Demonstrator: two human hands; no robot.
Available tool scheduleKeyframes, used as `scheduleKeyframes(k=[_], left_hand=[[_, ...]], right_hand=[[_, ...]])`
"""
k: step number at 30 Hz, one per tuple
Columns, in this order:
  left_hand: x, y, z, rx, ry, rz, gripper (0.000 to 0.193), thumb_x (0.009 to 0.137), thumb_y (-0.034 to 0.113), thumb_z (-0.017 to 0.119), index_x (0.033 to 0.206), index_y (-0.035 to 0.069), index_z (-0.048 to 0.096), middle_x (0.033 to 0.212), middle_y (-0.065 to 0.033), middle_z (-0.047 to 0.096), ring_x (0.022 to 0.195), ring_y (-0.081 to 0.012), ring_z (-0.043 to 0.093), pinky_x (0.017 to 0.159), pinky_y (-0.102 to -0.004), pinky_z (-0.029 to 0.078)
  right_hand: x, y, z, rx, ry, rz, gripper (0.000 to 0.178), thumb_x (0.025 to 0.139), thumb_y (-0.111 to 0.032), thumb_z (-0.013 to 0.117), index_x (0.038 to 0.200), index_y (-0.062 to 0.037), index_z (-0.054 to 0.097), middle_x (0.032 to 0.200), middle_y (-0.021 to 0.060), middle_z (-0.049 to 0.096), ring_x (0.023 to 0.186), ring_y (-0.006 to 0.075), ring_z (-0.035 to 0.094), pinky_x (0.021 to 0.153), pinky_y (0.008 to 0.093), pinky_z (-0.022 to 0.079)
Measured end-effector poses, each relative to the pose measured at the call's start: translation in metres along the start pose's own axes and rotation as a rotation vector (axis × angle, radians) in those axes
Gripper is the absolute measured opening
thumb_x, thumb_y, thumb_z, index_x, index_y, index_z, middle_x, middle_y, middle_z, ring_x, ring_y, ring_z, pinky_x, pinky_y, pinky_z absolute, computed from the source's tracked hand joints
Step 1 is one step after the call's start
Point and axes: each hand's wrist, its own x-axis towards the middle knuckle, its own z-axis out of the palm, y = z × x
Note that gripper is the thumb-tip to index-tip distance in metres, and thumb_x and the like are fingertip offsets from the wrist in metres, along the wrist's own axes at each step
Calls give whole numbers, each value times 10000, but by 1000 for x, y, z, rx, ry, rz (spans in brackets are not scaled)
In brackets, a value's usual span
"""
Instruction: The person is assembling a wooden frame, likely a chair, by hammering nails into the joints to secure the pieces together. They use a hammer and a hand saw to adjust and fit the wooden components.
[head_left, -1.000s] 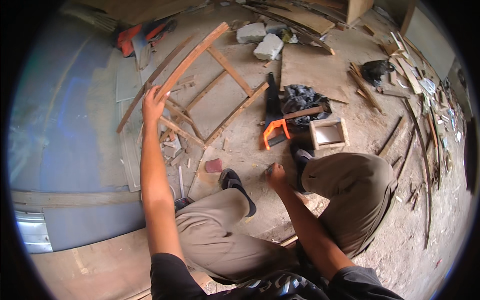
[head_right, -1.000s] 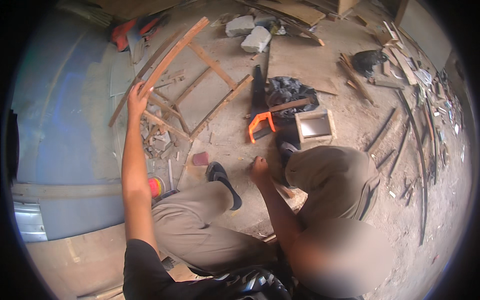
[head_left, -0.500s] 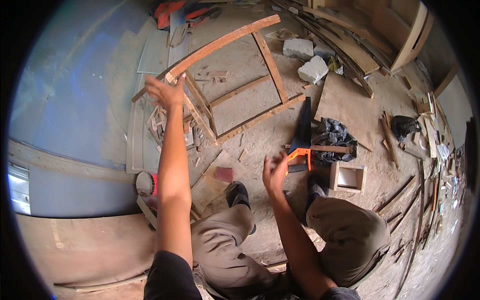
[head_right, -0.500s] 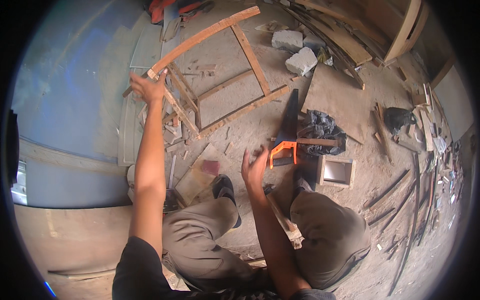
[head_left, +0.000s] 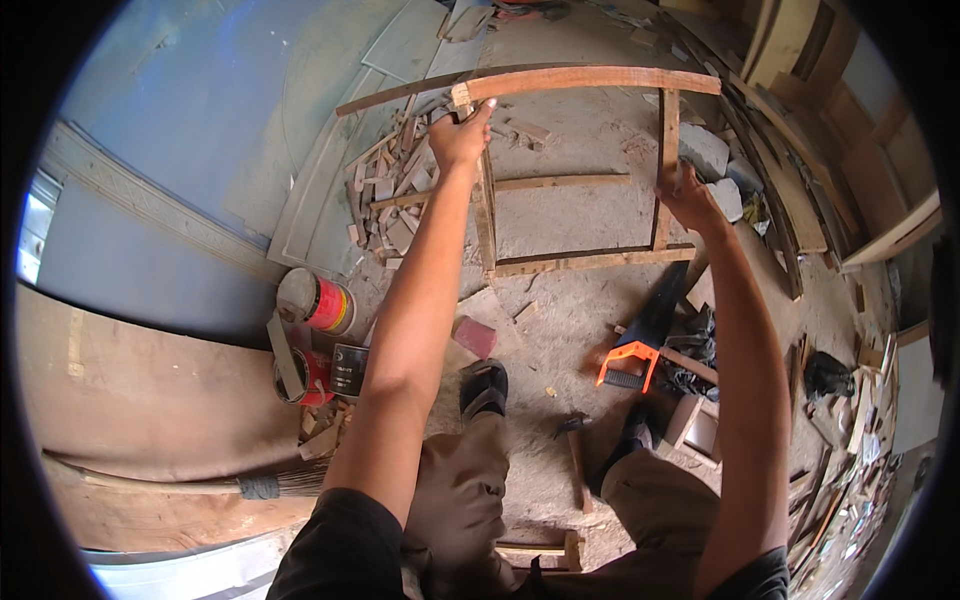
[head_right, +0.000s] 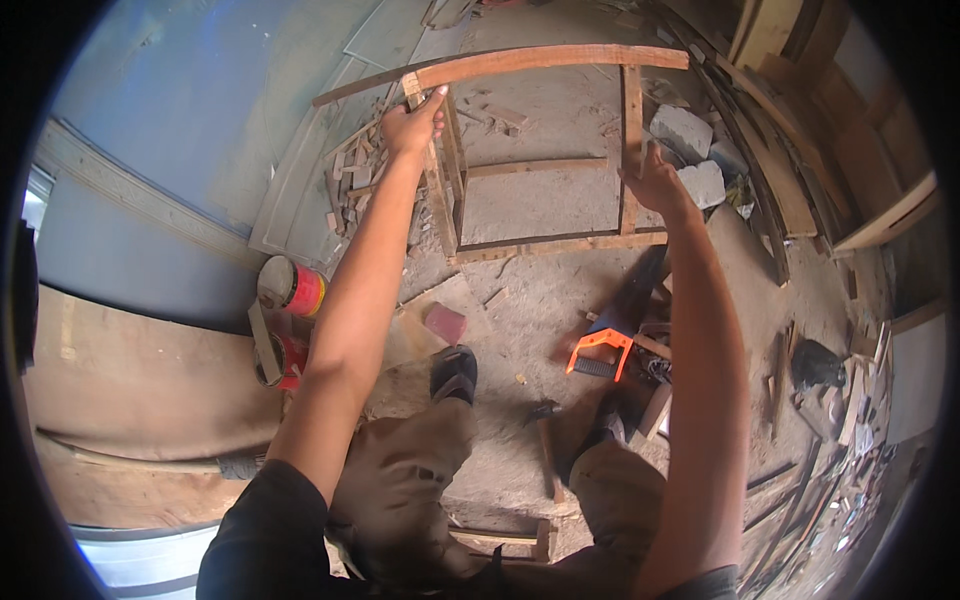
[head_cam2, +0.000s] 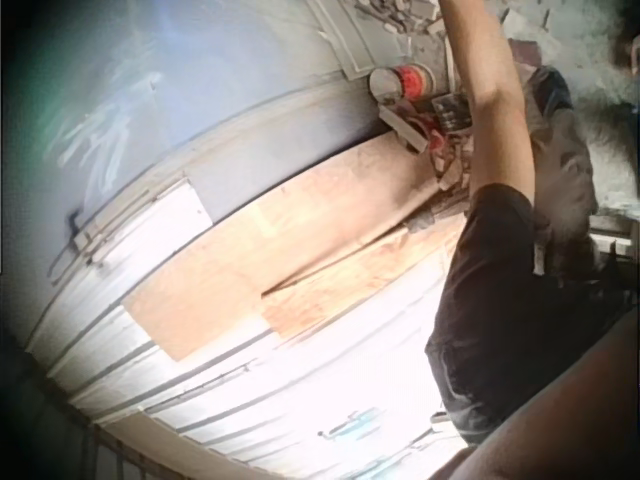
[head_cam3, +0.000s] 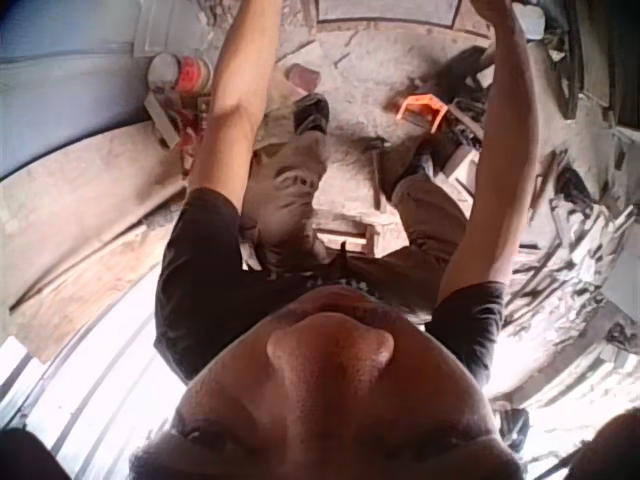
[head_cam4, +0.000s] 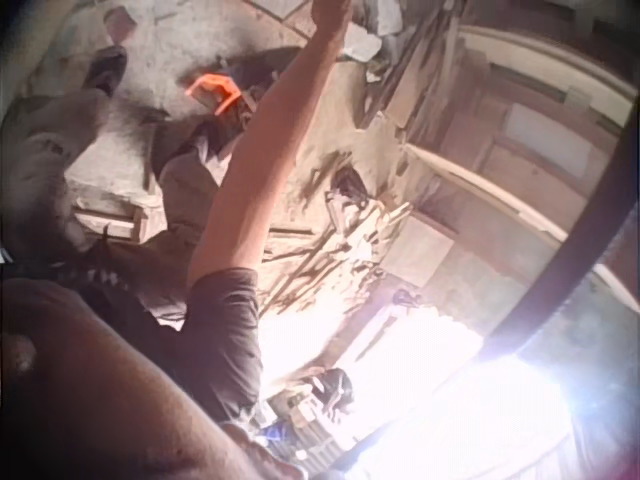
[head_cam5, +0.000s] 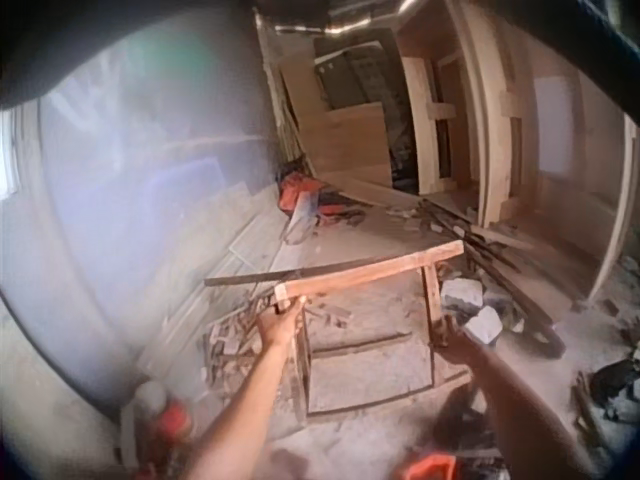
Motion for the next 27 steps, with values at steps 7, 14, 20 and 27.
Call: scheduleKeyframes(k=[7, 14, 20, 27], left_hand=[[4, -7, 9, -103, -95, 89, 276, 764, 194, 823, 819, -1, 636, 718, -64, 650, 555, -95, 574, 492, -225, 467], [3, -45, -17, -59, -290, 45, 252, 877, 165, 707, 1021, -10, 597, 781, -58, 634, 581, -123, 592, 539, -265, 503], [-16, -46, -18, -38, -347, -40, 231, 906, 252, 671, 844, 41, 599, 649, -27, 576, 513, -116, 532, 467, -269, 425], [-31, -66, -21, -1, -334, -113, 357, 871, 307, 695, 644, 88, 528, 513, -3, 487, 423, -106, 450, 414, -275, 367]], right_hand=[[21, 27, 15, 184, 4, -98, 574, 928, -342, 583, 1287, 30, 334, 1037, 367, 605, 1049, 519, 568, 844, 513, 485], [9, -7, 4, 162, 19, -74, 506, 907, -325, 621, 1209, 32, 430, 1076, 287, 629, 1046, 458, 597, 856, 459, 488], [7, -3, 5, 177, 82, -95, 538, 900, -312, 626, 1243, 36, 401, 1071, 292, 627, 1055, 458, 595, 873, 465, 483], [9, 13, 6, 220, -58, 27, 584, 842, -311, 695, 1230, 37, 432, 1022, 245, 640, 870, 357, 666, 711, 414, 538]])
